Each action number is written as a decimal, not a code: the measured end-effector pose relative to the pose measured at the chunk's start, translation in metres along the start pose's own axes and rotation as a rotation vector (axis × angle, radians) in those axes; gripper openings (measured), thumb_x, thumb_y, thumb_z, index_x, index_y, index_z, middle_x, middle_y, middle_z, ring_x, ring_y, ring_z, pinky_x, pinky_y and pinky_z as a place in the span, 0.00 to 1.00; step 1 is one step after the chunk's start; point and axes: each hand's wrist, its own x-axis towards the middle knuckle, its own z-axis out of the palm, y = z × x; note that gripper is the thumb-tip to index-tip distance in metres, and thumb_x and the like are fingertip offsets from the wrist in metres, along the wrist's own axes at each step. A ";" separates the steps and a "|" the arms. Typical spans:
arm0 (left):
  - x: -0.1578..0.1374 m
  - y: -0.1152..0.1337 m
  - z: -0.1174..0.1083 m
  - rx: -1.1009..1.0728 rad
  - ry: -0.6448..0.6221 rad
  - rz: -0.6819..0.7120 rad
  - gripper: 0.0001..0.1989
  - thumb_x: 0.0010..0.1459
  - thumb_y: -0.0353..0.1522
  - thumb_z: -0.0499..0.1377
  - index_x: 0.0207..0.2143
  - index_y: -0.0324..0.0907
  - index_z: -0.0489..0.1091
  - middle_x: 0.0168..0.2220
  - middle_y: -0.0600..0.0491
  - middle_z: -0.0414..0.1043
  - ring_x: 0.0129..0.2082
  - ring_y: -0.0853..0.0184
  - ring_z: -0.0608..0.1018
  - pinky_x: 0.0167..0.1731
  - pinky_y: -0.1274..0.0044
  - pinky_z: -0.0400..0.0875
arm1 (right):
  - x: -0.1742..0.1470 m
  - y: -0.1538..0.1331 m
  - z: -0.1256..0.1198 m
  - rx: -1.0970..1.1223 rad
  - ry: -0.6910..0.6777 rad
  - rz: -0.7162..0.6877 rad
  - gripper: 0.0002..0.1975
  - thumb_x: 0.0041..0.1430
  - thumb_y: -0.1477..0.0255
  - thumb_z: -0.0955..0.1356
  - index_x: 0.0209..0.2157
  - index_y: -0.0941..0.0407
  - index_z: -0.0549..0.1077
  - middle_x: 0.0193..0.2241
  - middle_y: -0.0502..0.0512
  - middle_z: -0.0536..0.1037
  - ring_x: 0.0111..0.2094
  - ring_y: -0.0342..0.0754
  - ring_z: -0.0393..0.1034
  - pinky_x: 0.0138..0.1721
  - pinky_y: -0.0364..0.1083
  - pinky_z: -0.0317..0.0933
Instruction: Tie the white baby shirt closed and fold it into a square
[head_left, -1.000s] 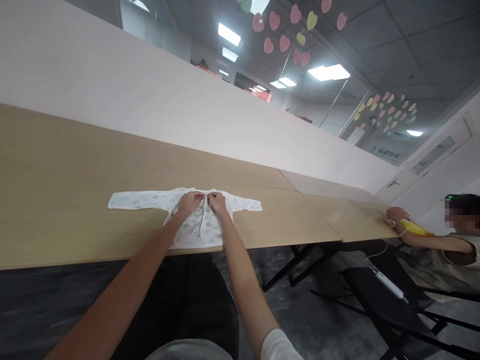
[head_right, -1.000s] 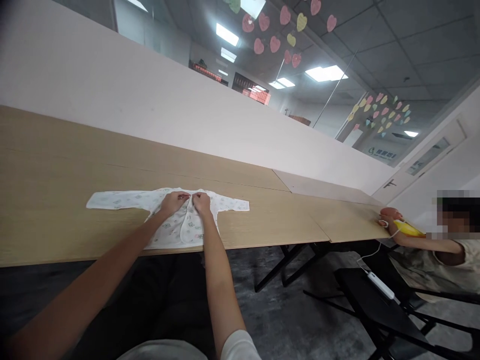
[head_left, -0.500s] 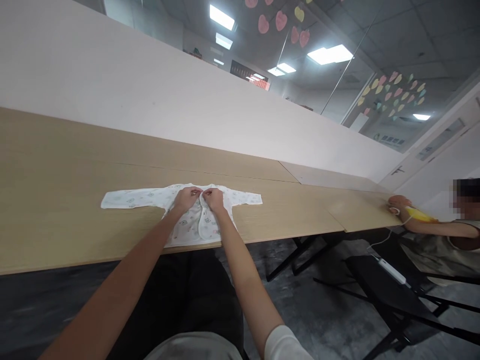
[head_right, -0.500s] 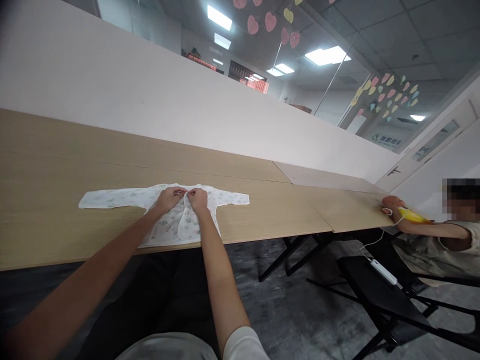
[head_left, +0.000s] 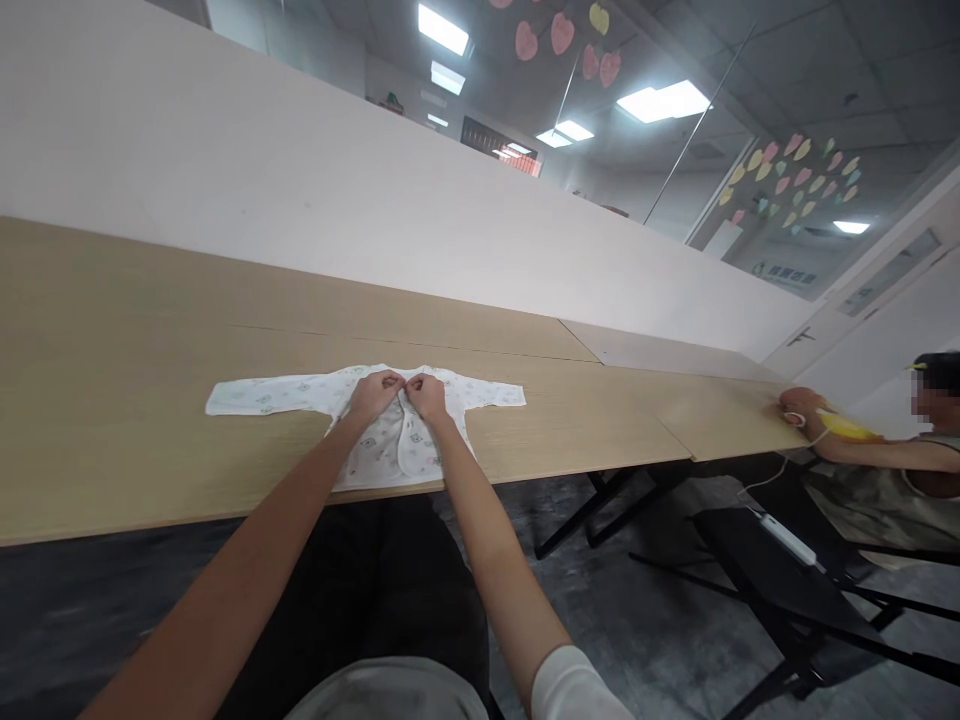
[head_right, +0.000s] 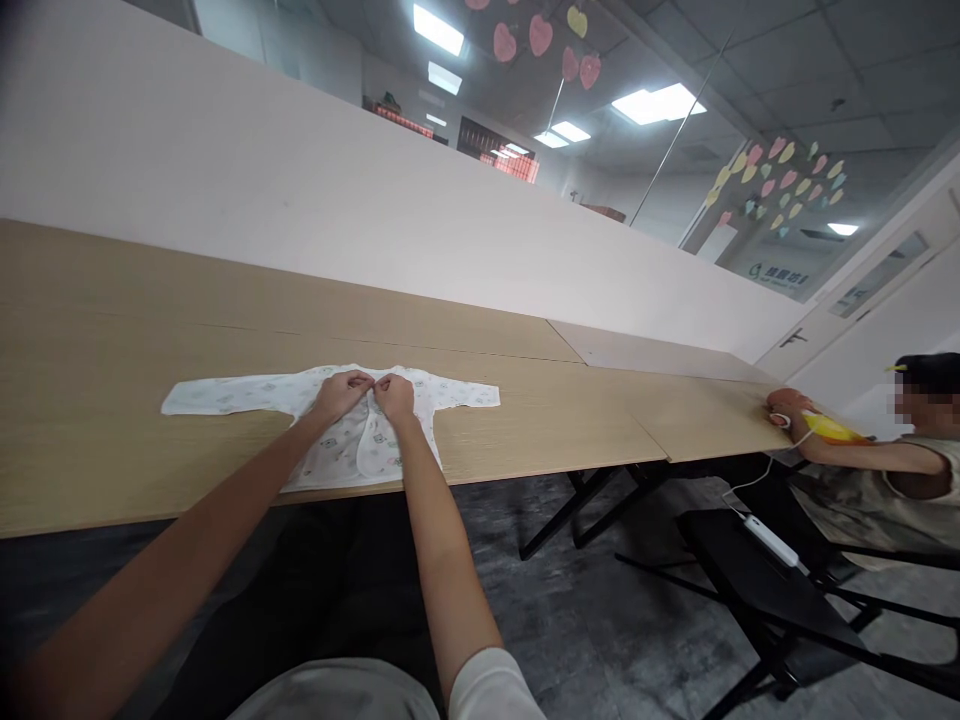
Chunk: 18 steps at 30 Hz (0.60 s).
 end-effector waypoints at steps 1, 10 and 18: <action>0.000 0.000 0.000 0.020 0.000 -0.006 0.15 0.54 0.38 0.54 0.38 0.42 0.77 0.39 0.48 0.80 0.40 0.61 0.79 0.41 0.75 0.70 | 0.000 0.000 0.000 -0.002 -0.008 -0.004 0.05 0.59 0.75 0.68 0.31 0.56 0.78 0.31 0.52 0.81 0.35 0.44 0.74 0.41 0.40 0.65; 0.000 0.005 0.003 0.312 0.011 0.008 0.17 0.60 0.35 0.50 0.41 0.40 0.78 0.42 0.43 0.79 0.43 0.56 0.78 0.43 0.71 0.68 | 0.001 -0.002 -0.001 -0.014 -0.049 0.004 0.07 0.60 0.76 0.67 0.31 0.57 0.78 0.33 0.53 0.81 0.37 0.45 0.74 0.42 0.41 0.64; -0.002 0.009 0.003 0.374 0.046 -0.020 0.16 0.59 0.34 0.51 0.38 0.40 0.79 0.39 0.43 0.79 0.44 0.53 0.77 0.47 0.66 0.65 | 0.006 0.003 0.002 0.008 -0.042 0.032 0.08 0.60 0.77 0.65 0.33 0.57 0.78 0.34 0.53 0.81 0.37 0.44 0.74 0.43 0.40 0.64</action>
